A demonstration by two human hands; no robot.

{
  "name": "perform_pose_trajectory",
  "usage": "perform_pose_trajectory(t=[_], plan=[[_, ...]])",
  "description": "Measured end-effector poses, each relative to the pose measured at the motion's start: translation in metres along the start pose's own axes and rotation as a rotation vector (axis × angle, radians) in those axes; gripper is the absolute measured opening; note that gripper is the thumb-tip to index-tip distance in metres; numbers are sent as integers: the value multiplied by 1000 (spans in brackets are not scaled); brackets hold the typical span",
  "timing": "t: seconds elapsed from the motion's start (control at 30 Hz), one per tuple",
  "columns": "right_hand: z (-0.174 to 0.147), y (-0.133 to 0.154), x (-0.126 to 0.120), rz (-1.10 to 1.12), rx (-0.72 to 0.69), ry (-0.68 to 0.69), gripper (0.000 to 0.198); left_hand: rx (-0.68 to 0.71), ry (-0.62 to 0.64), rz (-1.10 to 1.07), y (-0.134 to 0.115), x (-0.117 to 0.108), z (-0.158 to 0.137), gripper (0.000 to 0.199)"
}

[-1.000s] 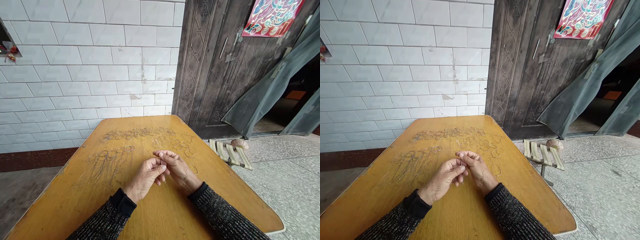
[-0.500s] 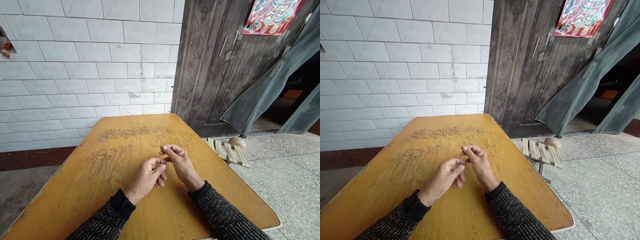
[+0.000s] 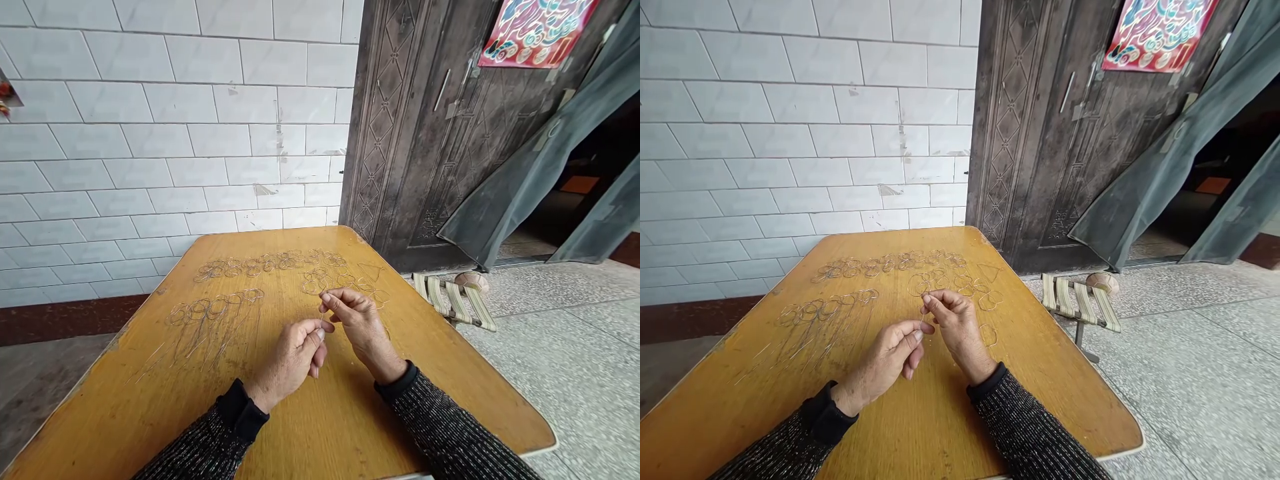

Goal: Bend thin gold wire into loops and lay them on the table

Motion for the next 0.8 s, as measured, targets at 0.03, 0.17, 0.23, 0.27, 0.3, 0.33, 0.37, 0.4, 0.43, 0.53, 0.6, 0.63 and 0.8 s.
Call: perform_pose_trajectory(t=[0.03,0.17,0.23,0.27,0.3,0.33,0.37,0.4,0.43,0.53,0.6,0.63,0.8], plan=[[0,0,0,-2,-5,-1,19,1,1,5,-1,0,0,36],[0,0,-1,-9,-18,-3,18,-27,10,4,-4,-1,-1,36],[0,1,-1,-16,-29,-3,18,-56,15,-20,-5,0,-2,36],[0,1,-1,-21,-33,-5,18,-69,14,-34,-5,0,-2,36],[0,1,-1,-25,-30,-9,18,-80,12,-47,-5,0,-2,35],[0,1,-1,-29,-24,-13,17,-90,10,-57,-5,0,-2,35],[0,1,-1,-33,-17,-16,17,-100,9,-65,-5,0,-3,34],[0,1,-1,-36,-13,-16,17,-113,13,-74,-4,0,-3,33],[0,1,-1,-39,-11,-14,17,-130,26,-86,-4,0,-2,32],[0,1,-1,-43,-8,-7,18,-183,107,-130,-4,-2,-2,28],[1,1,-2,-37,6,-5,18,-199,170,-161,-4,-3,-2,26],[1,1,-2,-30,14,-6,18,-200,192,-179,-4,-3,-2,26],[3,2,-5,5,40,-22,21,-221,240,-279,-1,-2,-3,27]])
Point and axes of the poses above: each hand's wrist, its own z-axis towards the middle knuckle, its own x-axis out of the palm, y = z × x, the point moved 2 cm from there along z, towards the middle knuckle, and after that the axes turned 14 degrees about -y, right-handed, at the moved point
